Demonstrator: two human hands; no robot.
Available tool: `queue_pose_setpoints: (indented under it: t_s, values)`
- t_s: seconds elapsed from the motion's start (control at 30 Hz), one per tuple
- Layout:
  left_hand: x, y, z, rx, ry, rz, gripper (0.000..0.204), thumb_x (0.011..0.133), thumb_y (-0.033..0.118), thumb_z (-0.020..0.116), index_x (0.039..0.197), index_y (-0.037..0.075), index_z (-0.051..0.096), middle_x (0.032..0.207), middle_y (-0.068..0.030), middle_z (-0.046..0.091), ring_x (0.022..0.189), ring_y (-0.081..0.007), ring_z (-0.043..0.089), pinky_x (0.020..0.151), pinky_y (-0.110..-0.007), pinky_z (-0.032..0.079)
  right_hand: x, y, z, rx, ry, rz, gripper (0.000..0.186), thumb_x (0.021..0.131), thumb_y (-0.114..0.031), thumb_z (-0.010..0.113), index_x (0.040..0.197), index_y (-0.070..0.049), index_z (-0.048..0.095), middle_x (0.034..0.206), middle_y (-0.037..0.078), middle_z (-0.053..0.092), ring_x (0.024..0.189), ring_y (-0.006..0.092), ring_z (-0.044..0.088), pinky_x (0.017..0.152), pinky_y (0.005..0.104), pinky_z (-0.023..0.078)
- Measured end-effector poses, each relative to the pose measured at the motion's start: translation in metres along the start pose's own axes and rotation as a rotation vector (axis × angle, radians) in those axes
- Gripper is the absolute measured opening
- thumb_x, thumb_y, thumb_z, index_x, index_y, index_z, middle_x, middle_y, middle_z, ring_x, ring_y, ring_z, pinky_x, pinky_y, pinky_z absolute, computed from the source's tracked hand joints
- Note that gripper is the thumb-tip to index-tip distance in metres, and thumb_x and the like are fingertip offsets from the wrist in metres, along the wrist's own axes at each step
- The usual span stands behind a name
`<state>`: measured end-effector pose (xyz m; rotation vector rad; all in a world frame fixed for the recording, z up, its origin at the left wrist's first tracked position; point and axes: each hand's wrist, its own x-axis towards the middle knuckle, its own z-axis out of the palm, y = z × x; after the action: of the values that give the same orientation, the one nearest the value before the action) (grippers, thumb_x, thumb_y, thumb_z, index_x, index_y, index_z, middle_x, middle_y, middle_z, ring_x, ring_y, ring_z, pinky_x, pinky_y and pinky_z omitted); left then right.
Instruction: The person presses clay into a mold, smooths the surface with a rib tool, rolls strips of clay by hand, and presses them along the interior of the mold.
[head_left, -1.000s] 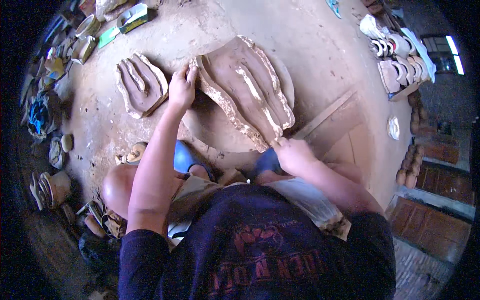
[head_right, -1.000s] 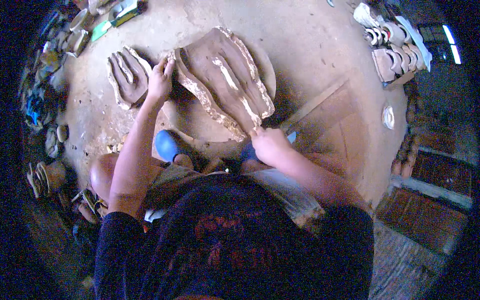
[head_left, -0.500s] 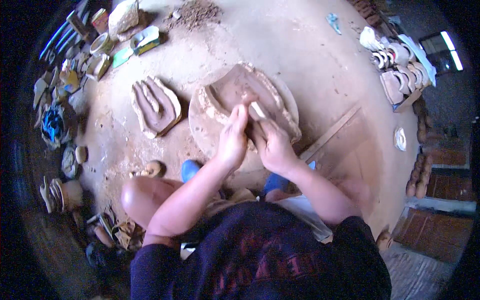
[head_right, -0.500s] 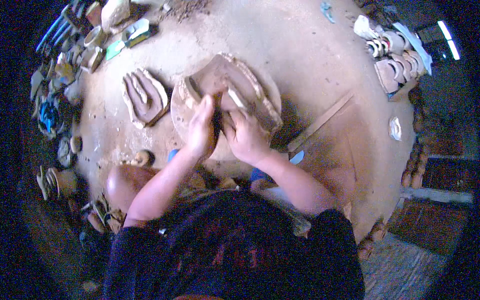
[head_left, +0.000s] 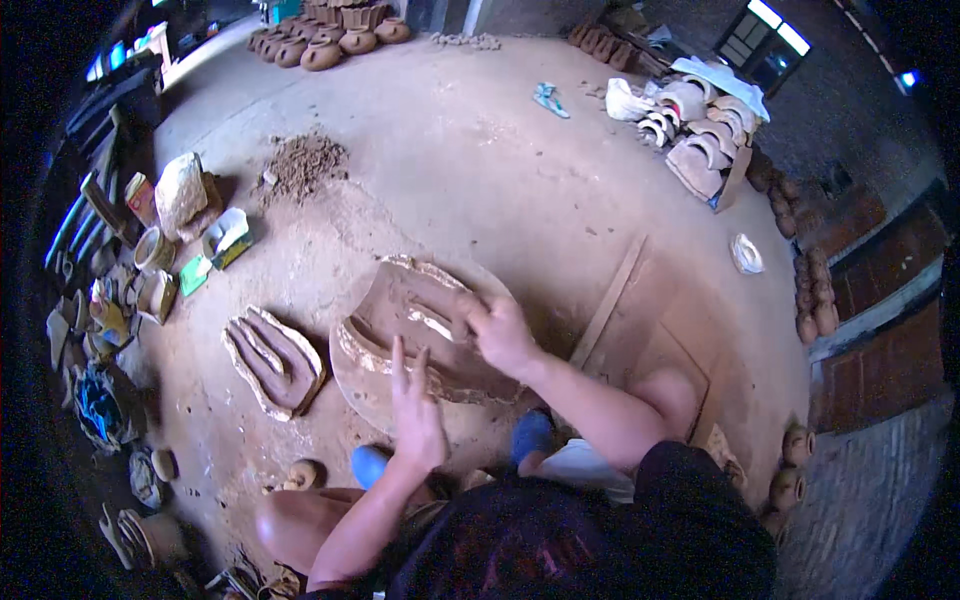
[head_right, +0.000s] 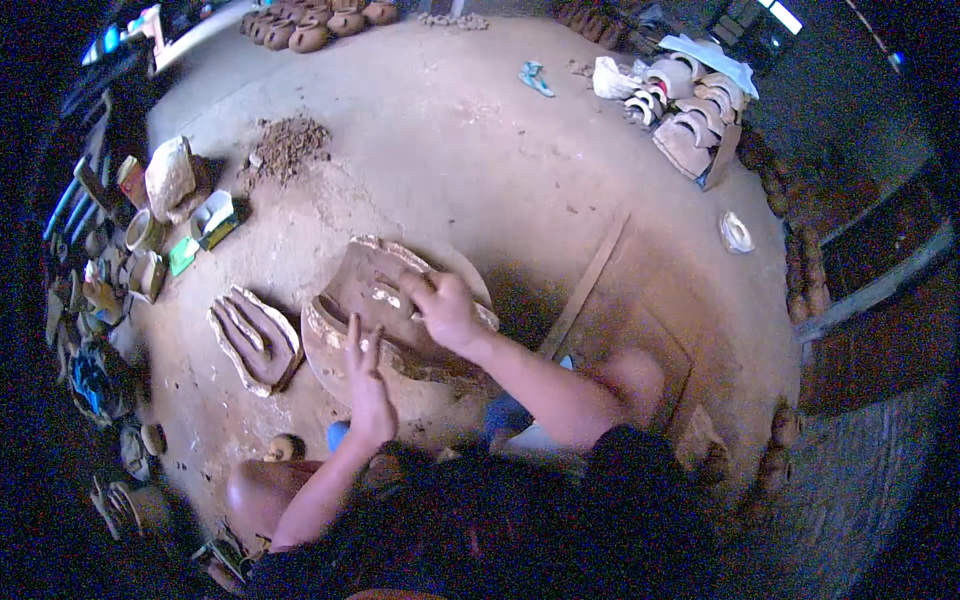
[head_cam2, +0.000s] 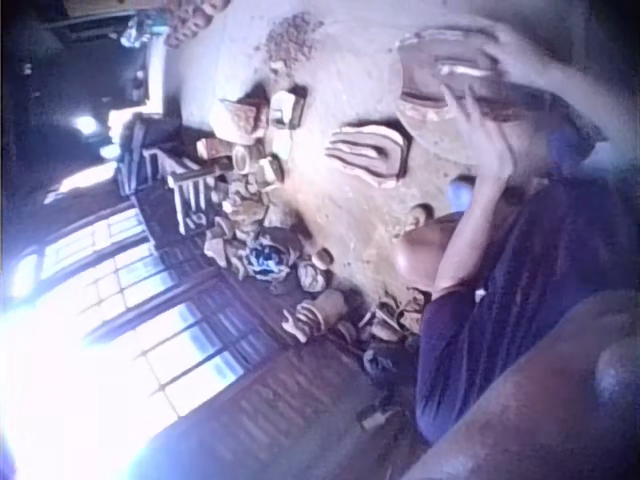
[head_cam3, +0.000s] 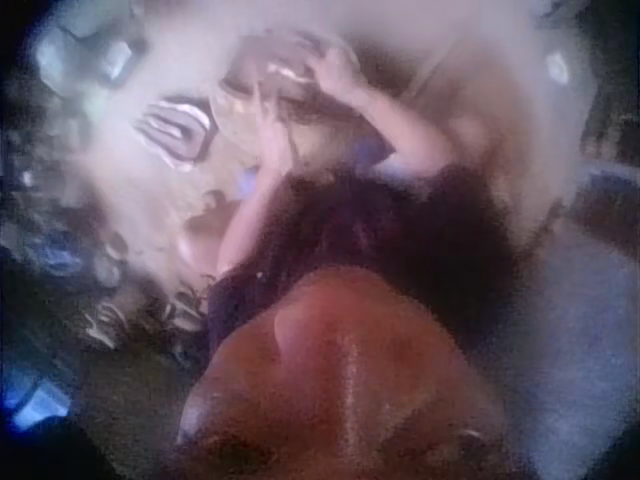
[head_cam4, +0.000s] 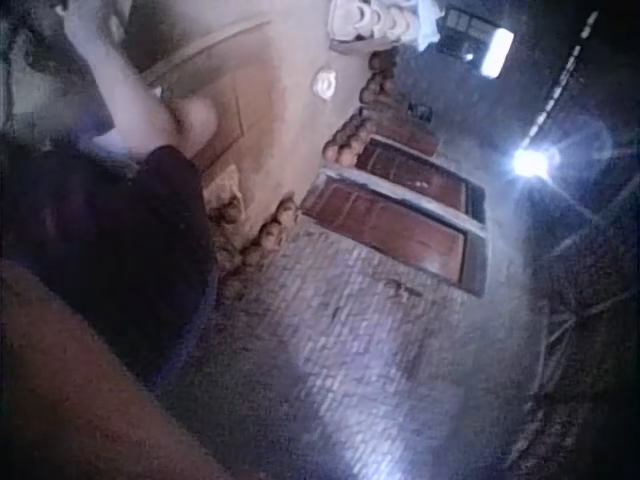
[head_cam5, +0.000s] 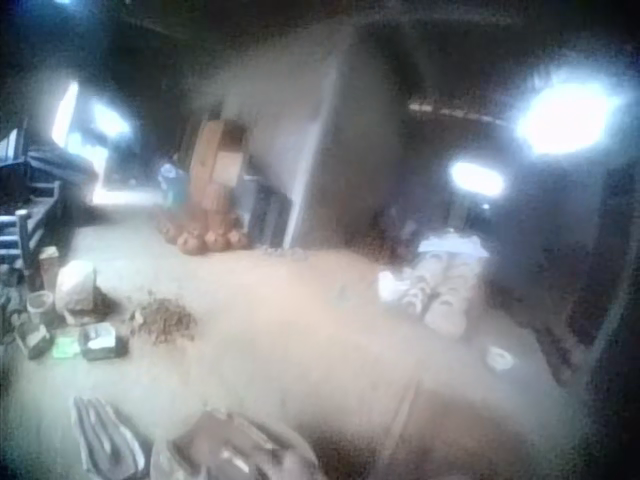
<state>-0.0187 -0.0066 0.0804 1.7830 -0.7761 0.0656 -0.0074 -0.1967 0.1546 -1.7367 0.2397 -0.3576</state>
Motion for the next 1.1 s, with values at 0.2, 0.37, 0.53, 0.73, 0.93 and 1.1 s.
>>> queue_pose_setpoints:
  t_s: [0.2, 0.37, 0.53, 0.73, 0.93, 1.1]
  values:
    - [0.061, 0.013, -0.037, -1.129, 0.41, -0.712, 0.081, 0.102, 0.069, 0.039, 0.157, 0.01, 0.035, 0.159, -0.0144, 0.04, 0.146, -0.0321, 0.038, 0.112, -0.058, 0.035, 0.009, -0.024, -0.012, 0.061, 0.314, -0.433, 0.03, 0.106, -0.026, 0.055, 0.113, 0.0, 0.068, 0.09, 0.01, 0.069, 0.079, 0.021, 0.059, 0.084, 0.0369, 0.05]
    - [0.077, -0.019, -0.054, -1.344, 0.249, -0.691, 0.063, 0.102, 0.057, 0.053, 0.141, 0.007, 0.052, 0.131, -0.0158, 0.064, 0.121, -0.0305, 0.061, 0.103, -0.052, 0.048, -0.023, -0.038, 0.04, -0.455, -0.262, -0.738, 0.052, 0.095, -0.045, 0.065, 0.121, 0.0, 0.064, 0.136, 0.024, 0.055, 0.131, 0.0393, 0.047, 0.111, 0.0537, 0.037]
    - [0.07, 0.011, -0.025, -1.181, 0.132, -0.616, 0.053, 0.107, 0.043, 0.051, 0.147, 0.008, 0.049, 0.121, -0.0132, 0.066, 0.105, -0.0275, 0.066, 0.092, -0.047, 0.056, 0.002, -0.059, 0.028, -0.307, -0.001, -0.558, 0.075, 0.091, -0.059, 0.063, 0.138, 0.0, 0.058, 0.143, 0.029, 0.046, 0.144, 0.047, 0.034, 0.123, 0.0535, 0.021]
    - [0.057, 0.032, -0.016, -0.855, 0.036, -0.167, 0.105, 0.093, 0.084, 0.02, 0.166, 0.01, 0.01, 0.17, -0.0137, 0.02, 0.156, -0.0336, 0.019, 0.127, -0.05, 0.013, -0.033, -0.019, 0.074, -0.054, -0.33, -0.374, 0.089, 0.099, -0.067, 0.045, 0.157, 0.0, 0.032, 0.163, 0.027, 0.026, 0.154, 0.0453, 0.015, 0.126, 0.0531, 0.01]
    - [0.077, 0.048, -0.026, -0.755, 0.192, -0.118, 0.119, 0.084, 0.094, 0.007, 0.166, 0.007, 0.006, 0.173, -0.0142, 0.01, 0.159, -0.0341, 0.009, 0.127, -0.049, 0.001, -0.059, -0.018, 0.089, 0.162, -0.3, -0.133, 0.08, 0.109, -0.058, 0.022, 0.163, 0.0, 0.008, 0.171, 0.023, 0.002, 0.159, 0.0342, -0.005, 0.128, 0.0453, 0.001]
    - [0.063, 0.053, -0.016, -0.835, 0.078, -0.139, 0.111, 0.089, 0.09, 0.015, 0.167, 0.011, 0.002, 0.174, -0.0091, 0.003, 0.159, -0.0323, 0.005, 0.127, -0.053, -0.001, -0.023, 0.019, 0.078, -0.057, -0.356, -0.222, 0.084, 0.108, -0.062, 0.02, 0.164, -0.003, -0.001, 0.172, 0.02, -0.005, 0.159, 0.0326, -0.006, 0.128, 0.0441, -0.001]
